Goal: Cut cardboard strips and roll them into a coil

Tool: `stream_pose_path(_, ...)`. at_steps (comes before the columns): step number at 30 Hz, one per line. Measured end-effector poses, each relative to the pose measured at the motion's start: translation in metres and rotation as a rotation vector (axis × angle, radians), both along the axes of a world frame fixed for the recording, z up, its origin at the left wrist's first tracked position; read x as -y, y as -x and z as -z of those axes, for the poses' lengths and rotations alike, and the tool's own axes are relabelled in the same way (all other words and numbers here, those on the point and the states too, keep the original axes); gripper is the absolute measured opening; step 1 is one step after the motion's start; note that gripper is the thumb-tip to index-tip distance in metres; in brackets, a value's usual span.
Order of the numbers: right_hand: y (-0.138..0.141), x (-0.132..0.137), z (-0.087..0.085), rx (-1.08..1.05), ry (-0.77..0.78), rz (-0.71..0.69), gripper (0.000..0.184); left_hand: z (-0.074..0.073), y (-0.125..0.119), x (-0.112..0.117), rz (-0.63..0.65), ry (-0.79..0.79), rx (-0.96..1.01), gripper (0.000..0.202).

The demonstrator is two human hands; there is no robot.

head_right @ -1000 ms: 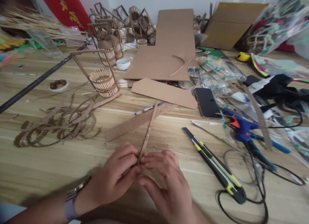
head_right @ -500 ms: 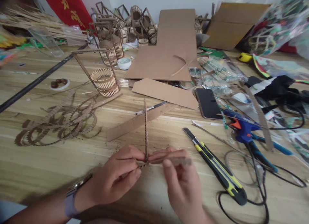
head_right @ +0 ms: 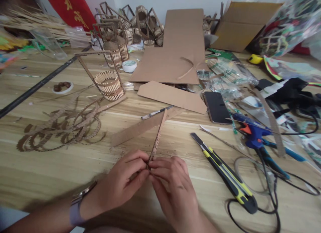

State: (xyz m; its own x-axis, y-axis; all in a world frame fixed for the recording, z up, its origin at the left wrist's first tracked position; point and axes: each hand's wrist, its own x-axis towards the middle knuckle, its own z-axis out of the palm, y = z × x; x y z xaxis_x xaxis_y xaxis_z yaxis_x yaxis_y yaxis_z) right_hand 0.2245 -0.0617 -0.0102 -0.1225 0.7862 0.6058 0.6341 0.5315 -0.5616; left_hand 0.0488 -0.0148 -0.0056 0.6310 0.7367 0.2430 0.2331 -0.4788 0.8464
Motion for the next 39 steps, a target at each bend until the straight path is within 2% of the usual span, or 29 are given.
stream_pose_path(3,0.000,0.001,0.001,-0.017,0.015,0.013,0.019,0.000,0.000,0.000,0.005,-0.033,0.011,0.019)
stream_pose_path(7,-0.003,0.003,0.002,-0.174,0.103,0.066,0.016,-0.001,0.000,0.000,0.042,-0.058,0.033,0.018)
stream_pose_path(10,-0.008,0.000,-0.002,-0.230,0.150,0.118,0.015,-0.001,0.000,-0.002,0.072,-0.026,0.050,0.018)
stream_pose_path(13,-0.010,-0.002,-0.004,-0.252,0.122,0.176,0.017,-0.001,0.001,-0.002,0.089,0.012,0.057,0.019)
stream_pose_path(16,-0.007,0.001,-0.002,-0.217,0.064,0.181,0.010,0.000,0.001,-0.002,0.059,0.086,0.047,0.013)
stream_pose_path(20,0.000,0.005,0.004,-0.123,0.015,0.045,0.009,0.002,0.001,-0.003,-0.016,0.208,0.024,0.022)
stream_pose_path(23,0.000,0.003,0.006,0.027,-0.014,0.040,0.005,0.002,0.000,-0.004,-0.025,0.151,0.034,0.024)
stream_pose_path(27,-0.004,0.002,0.006,0.112,-0.007,0.054,0.013,-0.001,0.000,-0.003,-0.015,0.052,0.026,0.020)
stream_pose_path(31,-0.006,0.005,0.004,-0.018,0.017,0.049,0.026,-0.002,-0.001,-0.001,0.040,0.000,0.031,0.017)
stream_pose_path(35,-0.009,0.003,-0.003,-0.166,0.083,0.138,0.018,-0.003,-0.001,-0.002,0.087,0.024,0.067,0.019)
stream_pose_path(39,-0.012,-0.002,-0.010,-0.323,0.164,0.198,0.021,-0.004,0.000,-0.003,0.089,0.066,0.073,0.017)
